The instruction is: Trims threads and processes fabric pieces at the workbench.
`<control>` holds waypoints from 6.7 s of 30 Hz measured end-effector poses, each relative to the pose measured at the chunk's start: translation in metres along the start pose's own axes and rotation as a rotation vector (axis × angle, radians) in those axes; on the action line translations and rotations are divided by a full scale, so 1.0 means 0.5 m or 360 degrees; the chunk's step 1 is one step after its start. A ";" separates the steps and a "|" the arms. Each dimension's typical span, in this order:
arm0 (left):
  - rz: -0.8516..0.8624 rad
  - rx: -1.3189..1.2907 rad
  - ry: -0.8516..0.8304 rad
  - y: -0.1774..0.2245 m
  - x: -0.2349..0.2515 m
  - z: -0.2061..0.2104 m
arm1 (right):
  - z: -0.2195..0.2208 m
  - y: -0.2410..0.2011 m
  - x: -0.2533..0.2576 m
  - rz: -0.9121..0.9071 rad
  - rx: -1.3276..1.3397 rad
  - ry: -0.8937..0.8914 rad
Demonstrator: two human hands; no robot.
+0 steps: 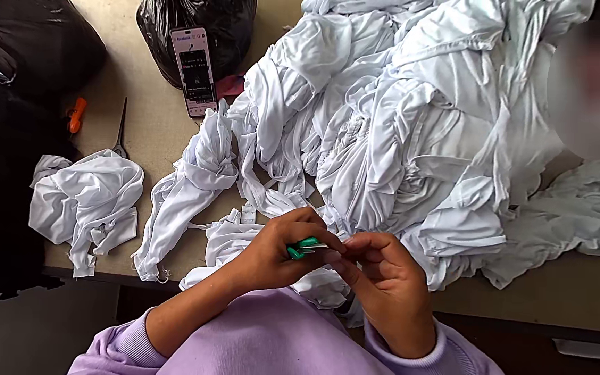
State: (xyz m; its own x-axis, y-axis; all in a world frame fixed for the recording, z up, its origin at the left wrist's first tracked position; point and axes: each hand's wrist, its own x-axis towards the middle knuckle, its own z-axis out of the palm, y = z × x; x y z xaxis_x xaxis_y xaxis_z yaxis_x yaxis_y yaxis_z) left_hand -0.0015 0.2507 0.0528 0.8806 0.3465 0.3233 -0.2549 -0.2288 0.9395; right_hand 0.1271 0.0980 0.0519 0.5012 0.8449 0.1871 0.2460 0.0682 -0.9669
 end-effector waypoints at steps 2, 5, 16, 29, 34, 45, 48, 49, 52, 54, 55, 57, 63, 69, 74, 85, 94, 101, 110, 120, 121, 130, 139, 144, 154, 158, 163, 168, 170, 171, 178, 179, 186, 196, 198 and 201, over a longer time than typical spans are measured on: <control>-0.0110 0.0031 -0.0054 0.004 0.003 0.000 | 0.001 -0.004 0.003 -0.0057 -0.0028 0.0069; -0.0125 0.0032 -0.0010 0.003 0.004 0.009 | 0.002 -0.002 0.006 -0.0156 -0.0200 0.0129; -0.0063 0.0066 0.0255 0.004 0.013 -0.013 | 0.022 -0.003 0.003 0.0003 0.0178 0.0098; -0.0167 0.0132 -0.0087 0.011 0.007 -0.019 | 0.020 0.001 0.007 -0.0138 0.0163 0.0068; 0.0060 0.0151 0.0048 0.016 0.009 -0.021 | 0.009 0.017 0.001 0.0043 -0.0170 -0.0196; 0.0065 -0.0062 0.0085 0.021 0.002 -0.031 | 0.021 0.000 0.007 -0.0134 0.0068 -0.0095; 0.0045 -0.0115 0.0070 0.024 0.000 -0.029 | 0.021 0.001 0.005 -0.0195 0.0054 -0.0032; 0.0028 -0.0157 0.0072 0.025 -0.001 -0.030 | 0.021 0.002 0.005 -0.0211 0.0049 -0.0013; -0.0026 -0.0228 0.0087 0.025 -0.003 -0.037 | 0.018 0.004 0.006 -0.0235 -0.0014 0.0048; 0.0003 -0.0116 0.0079 0.030 -0.002 -0.038 | 0.018 0.007 0.007 -0.0288 -0.0154 0.0067; 0.0047 0.0013 0.0056 0.034 0.001 -0.038 | 0.018 0.008 0.007 -0.0331 -0.0231 0.0069; 0.0071 0.0359 -0.0040 0.045 0.006 -0.035 | 0.020 0.007 0.008 -0.0405 -0.0357 0.0068; 0.0116 0.0545 -0.0051 0.032 0.004 -0.022 | 0.025 0.008 0.005 -0.0394 -0.0444 0.0188; -0.0033 0.0032 0.0253 0.017 -0.001 -0.031 | 0.021 0.011 0.007 -0.0364 -0.0379 0.0076; -0.0080 -0.0236 0.0341 0.006 0.001 -0.029 | 0.020 0.004 0.011 -0.0410 -0.0219 -0.0221; 0.0027 0.0027 0.0352 0.032 0.002 -0.028 | 0.015 -0.010 0.021 -0.0194 0.0125 -0.0324; -0.0131 0.0958 0.0011 0.070 -0.013 -0.082 | 0.014 -0.010 0.024 -0.0143 0.0171 -0.0143; -0.0111 0.1325 -0.0188 0.084 -0.011 -0.084 | 0.010 -0.011 0.027 -0.0207 0.0023 -0.0140; -0.0015 0.1373 -0.0311 0.064 -0.002 -0.058 | 0.017 -0.012 0.028 -0.0286 -0.0037 -0.0138; 0.0149 0.0712 -0.0046 0.034 -0.008 -0.042 | 0.030 -0.012 0.021 0.0014 0.0204 0.0067; 0.0174 0.0717 -0.0020 0.029 -0.009 -0.034 | 0.032 -0.013 0.019 0.0017 0.0227 0.0055; 0.0337 0.0897 0.0135 0.017 0.007 -0.043 | 0.020 -0.013 0.011 -0.0025 0.0185 0.0077; 0.0336 0.0703 -0.0050 0.043 0.023 -0.059 | 0.018 -0.020 0.017 0.0198 0.0366 -0.0182; 0.0283 0.0728 -0.0063 0.049 0.020 -0.059 | 0.019 -0.020 0.018 0.0106 0.0298 -0.0125; 0.0250 0.0600 -0.0200 0.048 0.021 -0.051 | 0.018 -0.022 0.024 0.0112 0.0612 -0.0185; 0.0268 0.0696 -0.0187 0.046 0.023 -0.055 | 0.019 -0.021 0.021 0.0087 0.0511 -0.0144; 0.0275 0.0728 -0.0122 0.040 0.027 -0.059 | 0.015 -0.021 0.021 -0.0016 0.0395 -0.0115; 0.0221 0.0608 -0.0132 0.029 0.031 -0.057 | 0.011 -0.023 0.020 0.0003 0.0306 -0.0119; 0.0181 0.0511 -0.0131 0.024 0.036 -0.057 | 0.010 -0.021 0.020 0.0004 0.0289 -0.0141; 0.0166 0.0477 -0.0135 0.023 0.039 -0.058 | 0.009 -0.021 0.020 0.0003 0.0285 -0.0170; 0.0108 0.0508 -0.0115 0.023 0.051 -0.057 | 0.005 -0.016 0.020 0.0013 0.0241 -0.0353; 0.0044 0.0526 -0.0067 0.027 0.047 -0.056 | 0.005 -0.016 0.020 0.0027 0.0253 -0.0328; -0.0239 0.0819 -0.0212 0.061 -0.010 -0.074 | 0.006 -0.011 0.017 0.0066 0.0369 -0.0052; -0.0144 0.1079 -0.0275 0.046 -0.018 -0.051 | 0.009 -0.011 0.018 0.0044 0.0306 -0.0036; -0.0109 0.1101 -0.0261 0.041 -0.016 -0.051 | 0.008 -0.012 0.018 0.0034 0.0288 -0.0049; -0.0133 0.1045 -0.0343 0.042 -0.014 -0.058 | 0.006 -0.012 0.018 0.0026 0.0250 -0.0073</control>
State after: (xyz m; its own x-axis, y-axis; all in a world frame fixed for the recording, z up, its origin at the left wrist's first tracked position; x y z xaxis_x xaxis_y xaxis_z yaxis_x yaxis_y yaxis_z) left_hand -0.0246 0.2700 0.0734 0.9637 0.2144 0.1593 0.0520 -0.7356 0.6754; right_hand 0.1276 0.1069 0.0590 0.4650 0.8695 0.1666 0.1038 0.1333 -0.9856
